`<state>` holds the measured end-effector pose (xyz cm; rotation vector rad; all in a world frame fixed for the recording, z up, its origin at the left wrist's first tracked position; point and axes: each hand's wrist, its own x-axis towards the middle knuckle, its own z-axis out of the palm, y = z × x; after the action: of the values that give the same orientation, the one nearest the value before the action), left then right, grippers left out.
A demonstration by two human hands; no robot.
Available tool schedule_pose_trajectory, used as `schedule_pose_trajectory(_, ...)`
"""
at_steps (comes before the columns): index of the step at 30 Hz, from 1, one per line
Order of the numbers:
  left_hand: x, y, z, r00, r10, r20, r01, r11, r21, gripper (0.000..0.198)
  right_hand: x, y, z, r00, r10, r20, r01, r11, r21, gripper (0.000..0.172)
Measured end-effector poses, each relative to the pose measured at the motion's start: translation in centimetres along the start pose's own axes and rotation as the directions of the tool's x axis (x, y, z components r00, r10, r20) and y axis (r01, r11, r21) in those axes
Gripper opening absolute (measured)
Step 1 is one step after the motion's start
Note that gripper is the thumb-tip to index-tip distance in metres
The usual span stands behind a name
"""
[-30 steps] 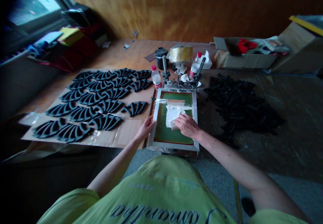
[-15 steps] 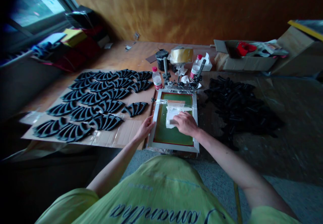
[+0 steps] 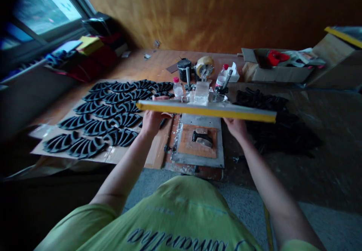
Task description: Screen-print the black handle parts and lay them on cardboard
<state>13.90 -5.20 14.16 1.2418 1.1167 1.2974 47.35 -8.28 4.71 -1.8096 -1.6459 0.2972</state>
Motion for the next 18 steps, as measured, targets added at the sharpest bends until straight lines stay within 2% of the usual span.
schedule_pose_trajectory(3,2.6,1.5,1.3,0.999,0.038,0.015,-0.038,0.999,-0.019,0.056,-4.5,-0.3,4.9,0.981,-0.116,0.158,0.141,0.978,-0.152,0.033)
schedule_pose_trajectory(6,2.4,0.8,1.8,0.999,0.028,-0.038,-0.031,0.997,-0.068,0.052,-7.0,-1.7,7.8,0.954,-0.161,0.252,0.234,0.927,-0.294,0.023)
schedule_pose_trajectory(8,0.1,-1.0,1.8,0.998,-0.063,-0.027,0.061,0.994,-0.089,0.052,-7.2,-2.5,8.1,0.959,-0.099,0.265,0.18,0.936,-0.301,0.02)
schedule_pose_trajectory(9,-1.6,-2.3,1.9,0.989,-0.148,0.017,0.149,0.986,-0.081,0.054,-7.1,-3.0,8.0,0.966,-0.069,0.25,0.14,0.949,-0.281,0.02)
schedule_pose_trajectory(10,-3.5,-3.6,2.0,0.956,-0.27,0.113,0.276,0.96,-0.04,0.056,-7.1,-3.5,7.8,0.974,-0.051,0.221,0.106,0.963,-0.248,0.021)
schedule_pose_trajectory(11,-5.5,-4.8,2.2,0.87,-0.422,0.256,0.426,0.904,0.042,0.06,-7.1,-4.2,7.7,0.983,-0.047,0.178,0.084,0.975,-0.207,0.022)
schedule_pose_trajectory(12,-7.4,-6.0,2.5,0.781,-0.529,0.332,0.528,0.843,0.101,0.062,-7.3,-5.0,7.8,0.99,-0.058,0.132,0.079,0.984,-0.162,0.023)
schedule_pose_trajectory(13,-9.1,-7.0,2.9,0.73,-0.586,0.352,0.59,0.8,0.109,0.065,-7.7,-6.0,8.0,0.992,-0.084,0.097,0.096,0.988,-0.12,0.023)
schedule_pose_trajectory(15,-11.6,-8.4,3.6,0.72,-0.616,0.318,0.649,0.761,0.005,0.068,-9.1,-8.2,8.8,0.984,-0.163,0.077,0.168,0.984,-0.063,0.023)
schedule_pose_trajectory(18,-13.0,-9.2,4.1,0.766,-0.617,0.181,0.643,0.742,-0.19,0.064,-11.6,-11.5,10.5,0.952,-0.291,0.098,0.296,0.955,-0.033,0.023)
